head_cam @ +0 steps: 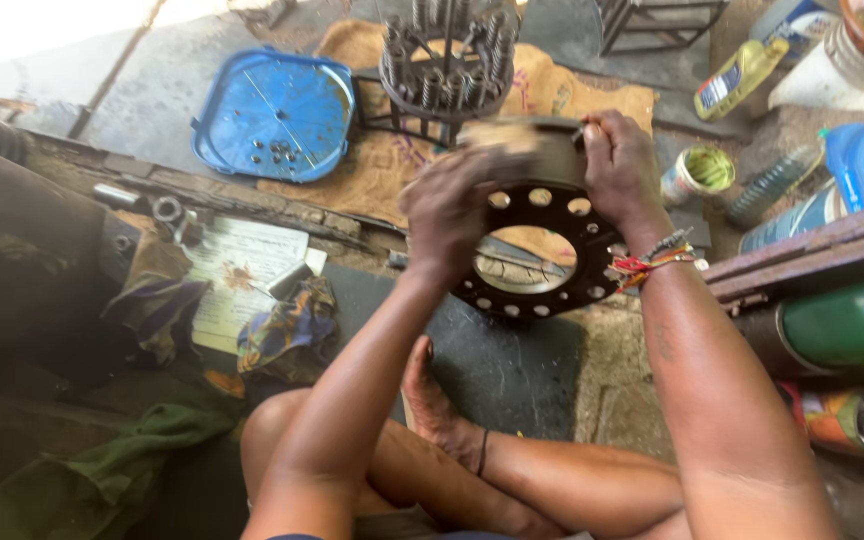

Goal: The person scrubs a circular metal part with a wire brush, then uses a screwdriver to scrape and clean the edges and inner surfaces. They wipe the part with a cloth and continue scraping with the screwdriver.

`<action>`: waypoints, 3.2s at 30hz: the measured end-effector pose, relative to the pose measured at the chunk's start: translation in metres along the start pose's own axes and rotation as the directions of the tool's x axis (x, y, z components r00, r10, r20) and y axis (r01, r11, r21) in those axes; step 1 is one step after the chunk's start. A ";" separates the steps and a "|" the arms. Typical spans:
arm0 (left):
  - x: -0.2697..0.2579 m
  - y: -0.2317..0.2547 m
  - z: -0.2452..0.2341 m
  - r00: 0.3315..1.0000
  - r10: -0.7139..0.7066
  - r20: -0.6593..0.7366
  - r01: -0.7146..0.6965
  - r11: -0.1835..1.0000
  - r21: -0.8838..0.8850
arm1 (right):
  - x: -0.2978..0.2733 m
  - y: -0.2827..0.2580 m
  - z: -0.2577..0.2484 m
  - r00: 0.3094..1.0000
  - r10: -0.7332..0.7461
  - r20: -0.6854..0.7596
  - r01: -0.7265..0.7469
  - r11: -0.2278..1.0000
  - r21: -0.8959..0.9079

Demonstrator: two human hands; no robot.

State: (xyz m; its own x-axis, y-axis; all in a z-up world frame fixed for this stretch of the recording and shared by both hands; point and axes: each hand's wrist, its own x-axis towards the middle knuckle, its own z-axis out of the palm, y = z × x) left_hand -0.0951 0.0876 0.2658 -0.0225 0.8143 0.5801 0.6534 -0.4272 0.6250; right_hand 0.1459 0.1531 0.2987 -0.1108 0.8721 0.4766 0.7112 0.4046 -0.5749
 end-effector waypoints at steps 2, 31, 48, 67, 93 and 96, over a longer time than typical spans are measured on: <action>-0.036 -0.030 -0.014 0.987 -0.161 -0.023 0.157 0.981 -0.115 | -0.003 -0.008 -0.004 1.000 0.017 -0.011 -0.017 1.000 0.002; -0.150 -0.100 0.069 0.515 -0.857 -0.014 0.817 0.495 -0.297 | -0.015 -0.036 -0.014 0.997 0.056 0.044 -0.049 0.986 -0.160; -0.099 -0.098 0.069 0.443 -0.866 0.233 0.695 0.167 -0.700 | -0.031 0.003 -0.036 0.994 0.108 -0.014 -0.109 0.992 -0.058; -0.098 -0.064 0.057 0.776 -0.338 0.532 0.463 0.879 -0.117 | -0.093 0.066 -0.089 0.865 0.502 0.001 -0.465 0.801 0.378; -0.096 -0.040 -0.002 0.183 -0.239 0.954 0.164 0.964 0.210 | -0.062 0.023 -0.074 0.846 0.532 0.029 -0.502 0.777 0.379; -0.094 -0.056 0.005 0.424 -0.548 0.721 0.578 0.777 0.250 | -0.067 0.020 -0.071 0.839 0.543 0.025 -0.504 0.761 0.408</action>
State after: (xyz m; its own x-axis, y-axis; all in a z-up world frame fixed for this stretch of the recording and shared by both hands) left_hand -0.1260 0.0365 0.1733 0.1783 0.8629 -0.4729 0.6834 0.2372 0.6904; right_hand 0.2171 0.0828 0.3027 0.2758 0.9586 0.0714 0.3139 -0.0196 -0.9493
